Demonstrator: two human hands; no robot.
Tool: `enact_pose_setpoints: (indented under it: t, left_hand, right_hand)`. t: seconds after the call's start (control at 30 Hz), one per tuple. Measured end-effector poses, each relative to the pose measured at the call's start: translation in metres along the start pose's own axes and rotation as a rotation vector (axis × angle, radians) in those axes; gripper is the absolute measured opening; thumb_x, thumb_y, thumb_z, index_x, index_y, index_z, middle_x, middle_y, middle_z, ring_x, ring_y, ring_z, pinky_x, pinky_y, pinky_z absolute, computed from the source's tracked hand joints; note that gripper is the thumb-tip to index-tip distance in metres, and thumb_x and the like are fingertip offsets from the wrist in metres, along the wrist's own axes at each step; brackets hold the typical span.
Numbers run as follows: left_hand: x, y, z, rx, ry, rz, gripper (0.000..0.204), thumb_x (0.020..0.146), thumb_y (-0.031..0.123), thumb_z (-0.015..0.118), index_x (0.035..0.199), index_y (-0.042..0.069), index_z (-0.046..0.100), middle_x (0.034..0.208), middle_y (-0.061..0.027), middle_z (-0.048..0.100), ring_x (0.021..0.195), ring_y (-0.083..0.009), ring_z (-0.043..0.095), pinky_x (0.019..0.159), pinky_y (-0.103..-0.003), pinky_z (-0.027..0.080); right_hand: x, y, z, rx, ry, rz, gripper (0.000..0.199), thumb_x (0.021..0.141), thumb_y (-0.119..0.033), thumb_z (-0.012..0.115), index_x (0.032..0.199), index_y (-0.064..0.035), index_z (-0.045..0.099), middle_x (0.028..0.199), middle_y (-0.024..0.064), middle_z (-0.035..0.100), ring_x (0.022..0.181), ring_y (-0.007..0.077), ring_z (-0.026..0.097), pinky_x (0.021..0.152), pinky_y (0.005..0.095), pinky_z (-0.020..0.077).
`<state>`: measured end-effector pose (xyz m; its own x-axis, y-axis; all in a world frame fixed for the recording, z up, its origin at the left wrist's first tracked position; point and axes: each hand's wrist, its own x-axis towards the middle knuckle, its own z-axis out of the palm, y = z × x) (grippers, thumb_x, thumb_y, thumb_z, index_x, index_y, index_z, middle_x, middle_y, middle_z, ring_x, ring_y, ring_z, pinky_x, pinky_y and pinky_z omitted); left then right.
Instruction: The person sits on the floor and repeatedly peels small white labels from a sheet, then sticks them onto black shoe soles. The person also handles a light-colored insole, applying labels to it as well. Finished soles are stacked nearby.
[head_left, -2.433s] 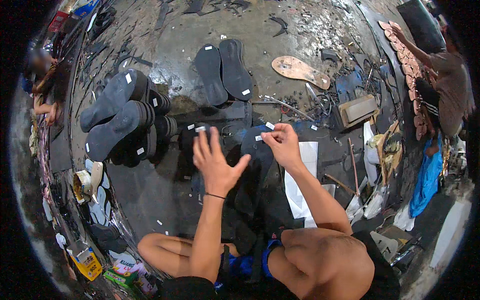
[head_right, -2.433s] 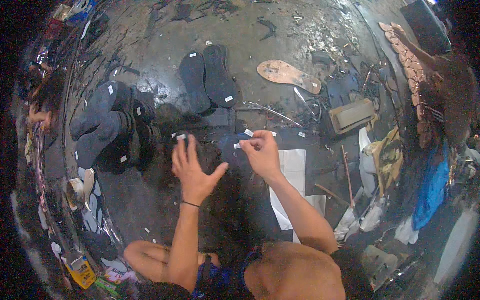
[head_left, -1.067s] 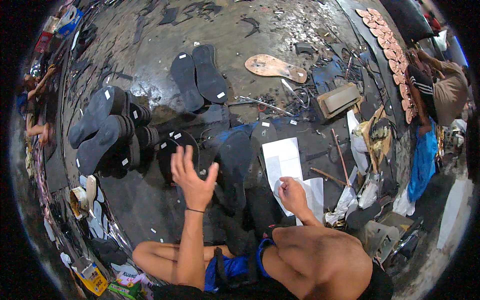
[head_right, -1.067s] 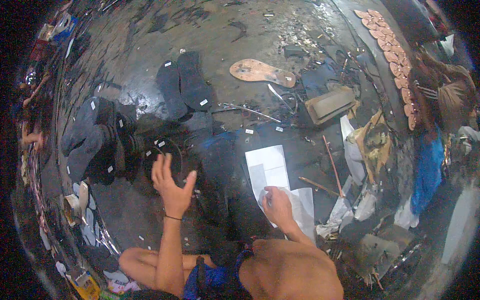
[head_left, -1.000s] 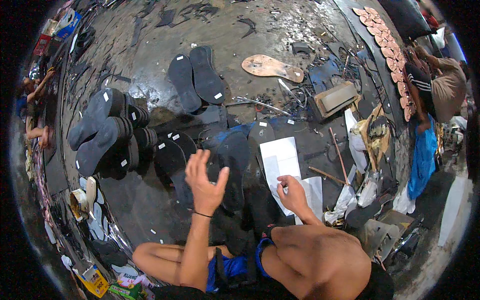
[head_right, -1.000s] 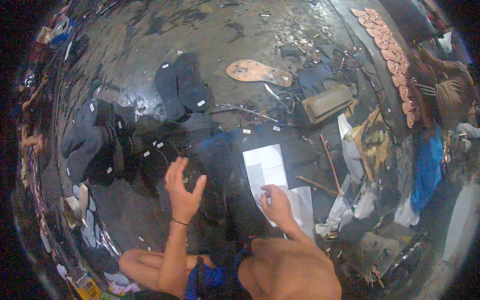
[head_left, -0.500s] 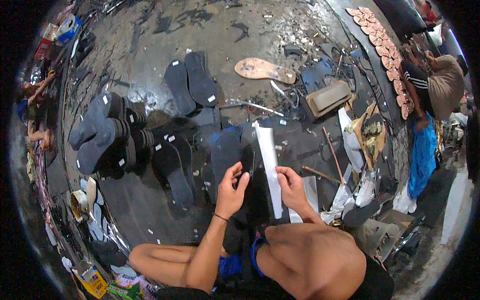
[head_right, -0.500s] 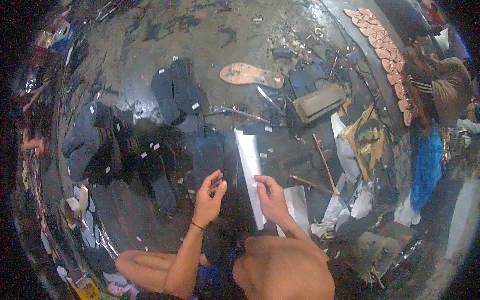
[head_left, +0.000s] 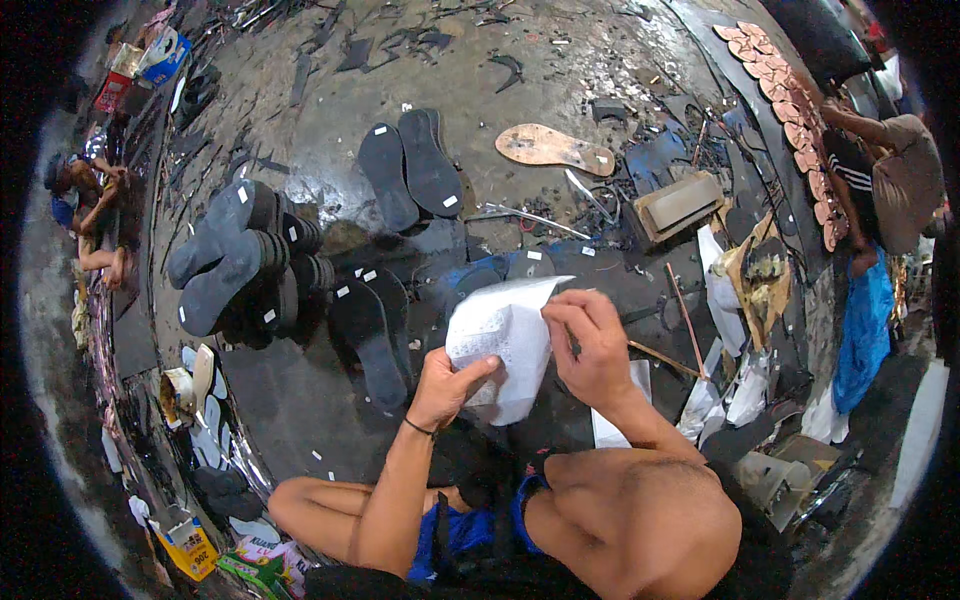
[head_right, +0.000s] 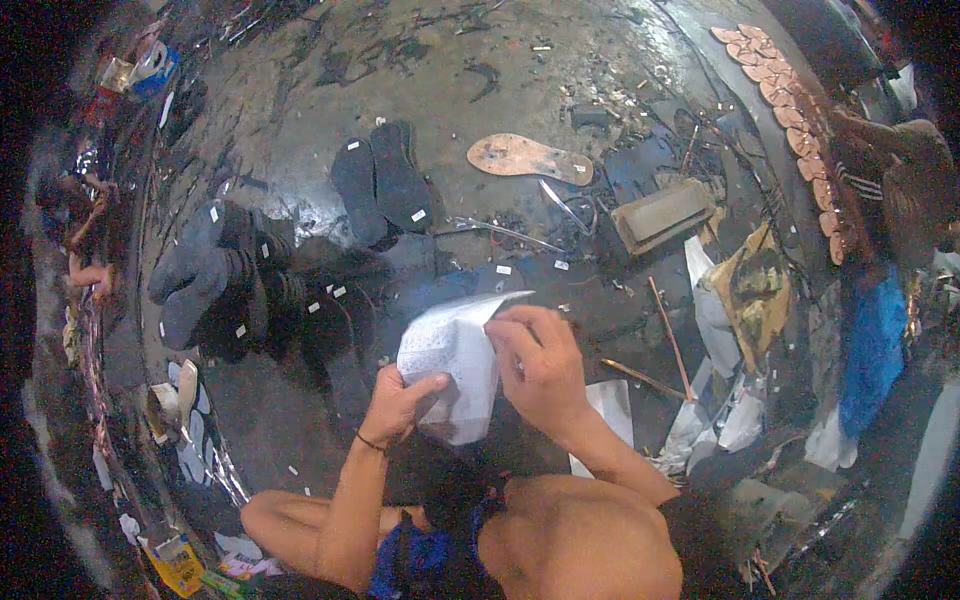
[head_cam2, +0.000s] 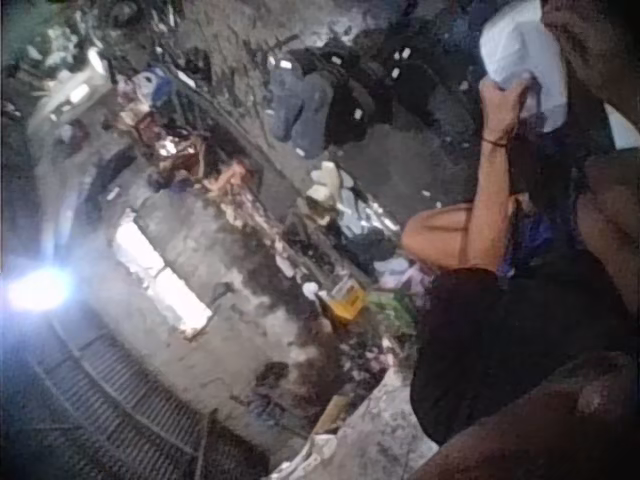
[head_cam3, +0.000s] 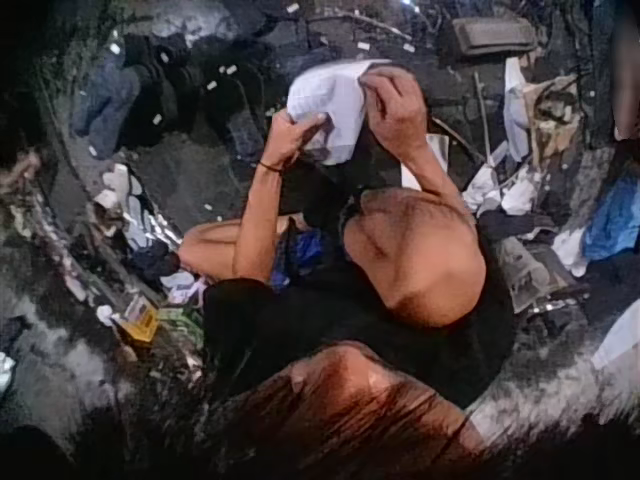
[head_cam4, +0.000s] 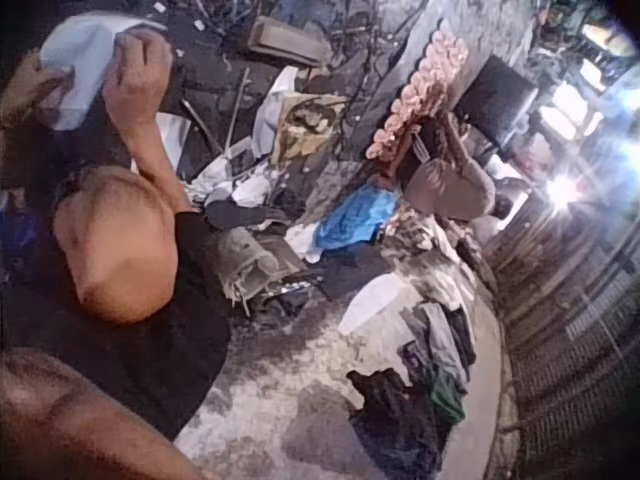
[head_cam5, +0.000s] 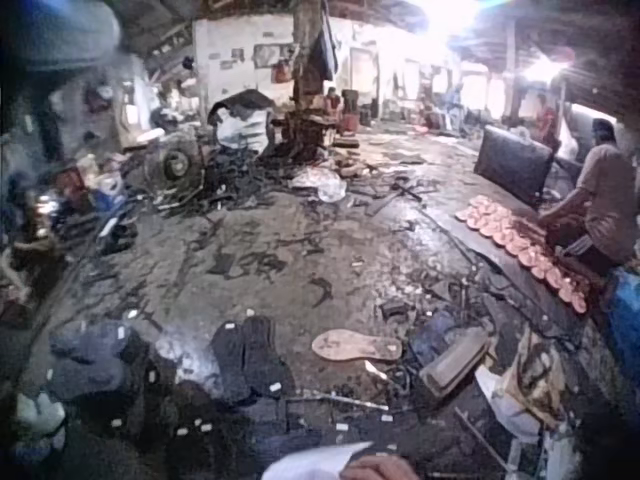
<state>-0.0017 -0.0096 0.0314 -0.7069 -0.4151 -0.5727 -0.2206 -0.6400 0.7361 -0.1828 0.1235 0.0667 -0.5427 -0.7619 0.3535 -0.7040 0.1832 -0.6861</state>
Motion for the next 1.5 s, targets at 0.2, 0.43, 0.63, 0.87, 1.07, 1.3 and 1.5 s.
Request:
enact_pose_setpoints:
  t: [0.2,0.43,0.63,0.87,1.07,1.3,1.5]
  left_hand:
    - [-0.003,0.010,-0.009,0.180,-0.030,-0.005,0.022,0.092,0.008,0.076,0.112,-0.001,0.074,0.101,-0.0060,0.076,0.087,-0.0107,0.069,0.073,-0.027,0.054]
    - [-0.004,0.001,0.008,0.205,0.097,0.049,0.028,0.098,0.023,0.072,0.103,-0.004,0.076,0.092,-0.0027,0.073,0.079,-0.0061,0.062,0.067,-0.024,0.049]
    - [-0.001,0.005,0.002,0.238,0.064,-0.053,0.028,0.100,0.025,0.070,0.097,-0.002,0.076,0.086,-0.0018,0.071,0.074,-0.0058,0.061,0.064,-0.024,0.048]
    - [-0.002,-0.001,0.001,0.300,0.040,0.108,0.026,0.101,0.021,0.066,0.094,-0.003,0.075,0.080,0.0014,0.069,0.071,-0.0041,0.058,0.061,-0.024,0.046]
    - [-0.003,0.006,-0.004,0.334,0.063,-0.074,0.024,0.101,0.019,0.066,0.099,-0.002,0.074,0.087,0.0009,0.070,0.076,-0.0050,0.059,0.066,-0.025,0.048]
    - [-0.008,0.014,0.001,0.367,0.037,0.041,0.018,0.097,0.013,0.069,0.102,-0.003,0.074,0.089,-0.0016,0.073,0.078,-0.0068,0.063,0.069,-0.026,0.051]
    - [-0.005,0.012,0.001,0.357,0.018,0.039,0.015,0.094,0.007,0.070,0.103,-0.004,0.073,0.091,-0.0049,0.074,0.079,-0.0089,0.066,0.069,-0.027,0.053]
  right_hand:
    - [0.010,-0.017,0.002,-0.073,-0.185,-0.094,0.027,0.082,-0.007,0.076,0.107,-0.0107,0.072,0.102,0.0046,0.065,0.091,0.0255,0.061,0.078,0.0387,0.0492]
    - [-0.005,-0.002,0.017,-0.073,-0.340,-0.098,0.018,0.079,-0.011,0.078,0.094,-0.0102,0.068,0.097,0.0033,0.065,0.084,0.0229,0.061,0.076,0.0371,0.0485]
    - [-0.005,-0.005,0.019,0.060,-0.254,-0.032,0.025,0.082,-0.007,0.076,0.104,-0.0066,0.064,0.099,0.0063,0.068,0.090,0.0260,0.065,0.078,0.0389,0.0518]
    - [-0.002,-0.009,0.023,0.078,-0.347,-0.037,0.037,0.084,-0.006,0.075,0.120,-0.0058,0.065,0.094,0.0057,0.071,0.090,0.0249,0.066,0.079,0.0372,0.0532]
    - [-0.003,-0.013,0.017,0.170,-0.325,0.045,0.041,0.087,-0.007,0.071,0.126,-0.0085,0.061,0.096,0.0082,0.068,0.090,0.0287,0.063,0.080,0.0419,0.0503]
    - [-0.013,-0.011,0.024,0.285,-0.377,0.015,0.061,0.085,0.000,0.071,0.142,-0.0073,0.051,0.122,0.0161,0.055,0.096,0.0316,0.064,0.088,0.0412,0.0535]
    - [-0.014,-0.011,0.027,0.232,-0.390,0.035,0.060,0.084,0.003,0.072,0.140,-0.0055,0.052,0.118,0.0145,0.055,0.090,0.0250,0.066,0.084,0.0379,0.0553]
